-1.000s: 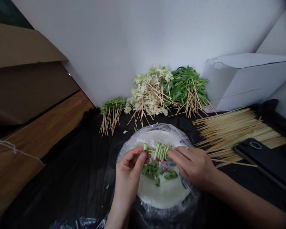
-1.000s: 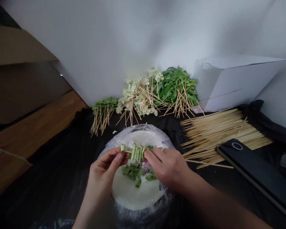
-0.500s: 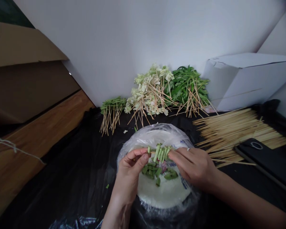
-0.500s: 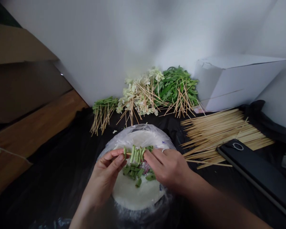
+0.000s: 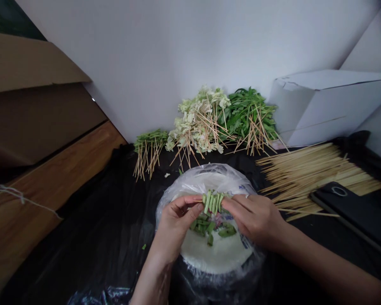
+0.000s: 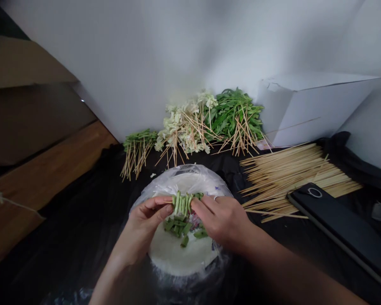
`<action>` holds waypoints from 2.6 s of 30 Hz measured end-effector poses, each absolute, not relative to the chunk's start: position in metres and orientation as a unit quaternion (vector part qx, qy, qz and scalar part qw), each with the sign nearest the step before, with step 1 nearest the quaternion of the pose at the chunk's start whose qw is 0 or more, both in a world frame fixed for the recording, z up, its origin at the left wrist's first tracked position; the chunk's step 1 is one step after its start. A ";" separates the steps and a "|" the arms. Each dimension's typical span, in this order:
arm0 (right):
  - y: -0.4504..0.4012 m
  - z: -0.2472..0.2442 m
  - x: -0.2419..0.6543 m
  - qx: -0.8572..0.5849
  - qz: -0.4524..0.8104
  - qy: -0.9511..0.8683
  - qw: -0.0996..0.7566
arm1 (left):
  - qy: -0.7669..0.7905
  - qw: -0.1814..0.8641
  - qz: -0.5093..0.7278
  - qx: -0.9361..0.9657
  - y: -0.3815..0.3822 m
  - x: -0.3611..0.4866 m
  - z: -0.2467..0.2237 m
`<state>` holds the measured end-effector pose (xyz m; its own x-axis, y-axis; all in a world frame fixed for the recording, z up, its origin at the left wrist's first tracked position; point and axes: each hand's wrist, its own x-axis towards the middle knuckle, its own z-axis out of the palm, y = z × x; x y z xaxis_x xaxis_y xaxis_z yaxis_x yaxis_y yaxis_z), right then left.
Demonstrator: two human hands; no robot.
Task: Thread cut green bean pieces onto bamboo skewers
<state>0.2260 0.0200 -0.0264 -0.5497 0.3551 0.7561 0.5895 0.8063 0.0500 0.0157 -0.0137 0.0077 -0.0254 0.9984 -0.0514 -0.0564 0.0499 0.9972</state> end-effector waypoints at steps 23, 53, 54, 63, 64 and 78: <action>0.020 -0.020 0.231 -0.312 -0.175 -0.851 0.384 | 0.606 -0.042 -0.006 0.794 0.015 0.019 -0.004; 0.024 -0.024 0.229 -0.312 -0.162 -0.853 0.385 | 0.566 0.009 0.231 0.792 0.005 0.002 -0.007; 0.024 -0.024 0.229 -0.312 -0.161 -0.852 0.388 | 0.556 0.024 0.267 0.787 0.004 0.001 -0.007; 0.022 -0.023 0.229 -0.304 -0.151 -0.854 0.394 | 0.568 0.374 0.534 0.502 -0.019 0.014 -0.003; 0.022 -0.023 0.229 -0.303 -0.147 -0.854 0.396 | 0.555 0.407 0.558 0.463 -0.021 0.017 -0.005; 0.017 -0.023 0.225 -0.275 -0.122 -0.858 0.417 | 0.450 0.484 0.687 0.301 -0.022 0.035 -0.010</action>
